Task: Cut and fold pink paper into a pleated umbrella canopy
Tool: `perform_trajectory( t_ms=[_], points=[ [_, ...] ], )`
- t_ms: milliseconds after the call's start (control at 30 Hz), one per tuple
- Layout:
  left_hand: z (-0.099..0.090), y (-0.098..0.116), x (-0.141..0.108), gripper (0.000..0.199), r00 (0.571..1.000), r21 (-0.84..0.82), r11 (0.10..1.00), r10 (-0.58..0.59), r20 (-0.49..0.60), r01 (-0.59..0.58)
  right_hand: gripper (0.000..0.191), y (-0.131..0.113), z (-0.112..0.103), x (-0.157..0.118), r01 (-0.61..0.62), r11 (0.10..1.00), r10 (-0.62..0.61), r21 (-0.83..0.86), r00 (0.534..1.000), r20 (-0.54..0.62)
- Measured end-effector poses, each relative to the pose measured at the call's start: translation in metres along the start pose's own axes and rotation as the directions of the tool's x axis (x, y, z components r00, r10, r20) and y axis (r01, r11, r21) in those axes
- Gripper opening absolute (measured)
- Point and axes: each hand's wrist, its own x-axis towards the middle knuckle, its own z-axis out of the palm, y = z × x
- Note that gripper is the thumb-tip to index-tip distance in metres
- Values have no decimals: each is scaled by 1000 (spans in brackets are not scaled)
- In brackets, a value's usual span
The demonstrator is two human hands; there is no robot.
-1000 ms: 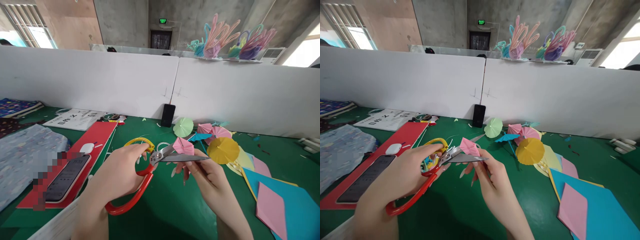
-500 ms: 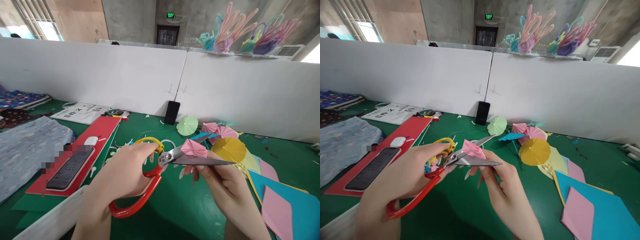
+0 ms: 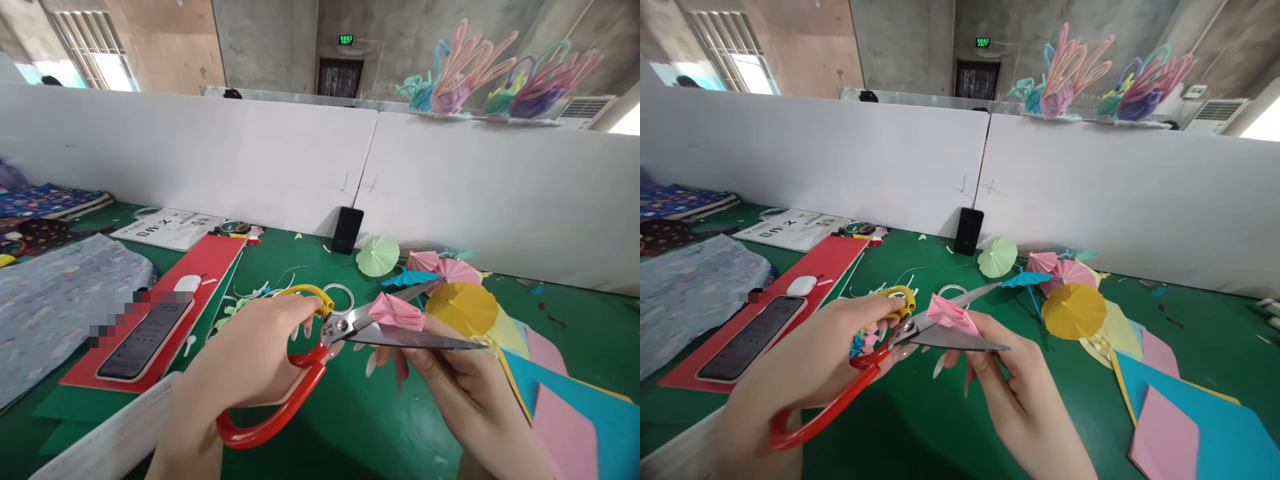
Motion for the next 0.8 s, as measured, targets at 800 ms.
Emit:
perform_trajectory(
  t_ms=[800],
  points=[
    [-1,2,-4,24,999,4,999,33,-3,-33,30,-8,5,-1,-88,995,89,50,996,-14]
  ],
)
